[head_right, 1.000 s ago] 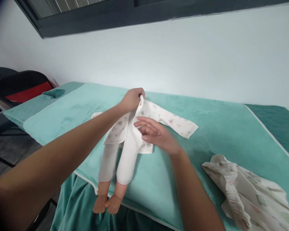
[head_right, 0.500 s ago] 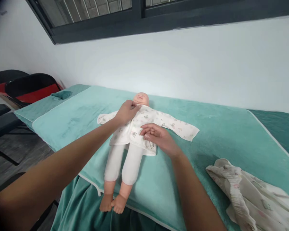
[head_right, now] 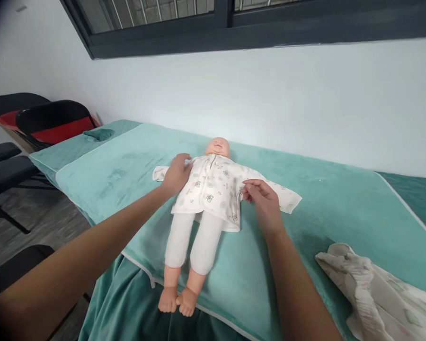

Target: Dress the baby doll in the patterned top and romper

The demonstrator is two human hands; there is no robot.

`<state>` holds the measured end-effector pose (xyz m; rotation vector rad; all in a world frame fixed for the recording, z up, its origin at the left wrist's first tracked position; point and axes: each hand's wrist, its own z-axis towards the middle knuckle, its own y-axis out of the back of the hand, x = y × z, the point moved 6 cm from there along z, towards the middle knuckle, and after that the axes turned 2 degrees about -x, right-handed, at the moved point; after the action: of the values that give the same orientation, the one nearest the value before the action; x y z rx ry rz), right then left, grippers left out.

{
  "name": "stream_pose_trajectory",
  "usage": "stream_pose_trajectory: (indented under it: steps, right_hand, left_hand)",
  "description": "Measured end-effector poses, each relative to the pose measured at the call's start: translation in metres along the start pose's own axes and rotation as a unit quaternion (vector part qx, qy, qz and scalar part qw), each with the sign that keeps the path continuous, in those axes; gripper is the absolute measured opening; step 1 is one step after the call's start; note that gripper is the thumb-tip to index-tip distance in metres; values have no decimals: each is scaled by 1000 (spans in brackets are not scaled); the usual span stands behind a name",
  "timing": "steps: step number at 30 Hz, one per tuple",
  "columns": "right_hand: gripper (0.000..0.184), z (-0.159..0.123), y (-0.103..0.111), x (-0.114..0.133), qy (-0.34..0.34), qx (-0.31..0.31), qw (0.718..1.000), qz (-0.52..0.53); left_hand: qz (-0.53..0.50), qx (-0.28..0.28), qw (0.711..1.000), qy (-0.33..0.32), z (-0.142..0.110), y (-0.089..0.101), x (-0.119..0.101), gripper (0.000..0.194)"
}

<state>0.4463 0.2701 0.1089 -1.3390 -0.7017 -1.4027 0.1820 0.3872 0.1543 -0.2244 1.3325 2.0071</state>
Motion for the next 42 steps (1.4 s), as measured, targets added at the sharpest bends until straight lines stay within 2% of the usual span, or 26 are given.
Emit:
stream_pose_trajectory:
  steps: [3,5,8,11,15,17,21,24,26,31,36,42]
  right_hand:
    - [14,4,15,-4,-1,-97,995,-24]
    - [14,4,17,-6,-14,-122,991,-60]
    - [15,2,15,-5,-12,-126,983,-132]
    - [16,-1,13,-3,-6,-134,973,-188]
    - [20,-6,14,-4,1,-127,963,-238]
    - [19,-13,7,-3,34,-90,960,-261]
    - [16,-40,-23,-2,128,56,943,-303]
    - [32,-65,-38,-4,157,109,933,-304]
    - [36,-78,-40,-5,154,100,933,-310]
    - [8,-95,-35,-7,111,47,933,-340]
    - [12,-99,-21,-5,61,-42,955,-286]
    - [21,-102,-13,-2,48,-88,975,-198]
  left_hand:
    - [159,68,985,-3,-18,6,56,45]
    - [225,83,970,33,-25,13,89,47]
    - [285,80,954,40,-22,20,110,40]
    - [331,62,941,11,-11,22,110,36]
    - [351,40,935,15,-1,22,112,38]
    - [351,34,936,25,0,21,114,39]
    - [347,19,936,60,0,22,117,41]
    - [335,-2,939,77,-1,23,116,45]
    - [321,-17,943,89,-3,25,117,49]
    - [277,-20,954,112,-5,26,124,57]
    - [261,-15,957,123,-6,26,128,63]
    - [242,-44,955,168,-9,29,132,61]
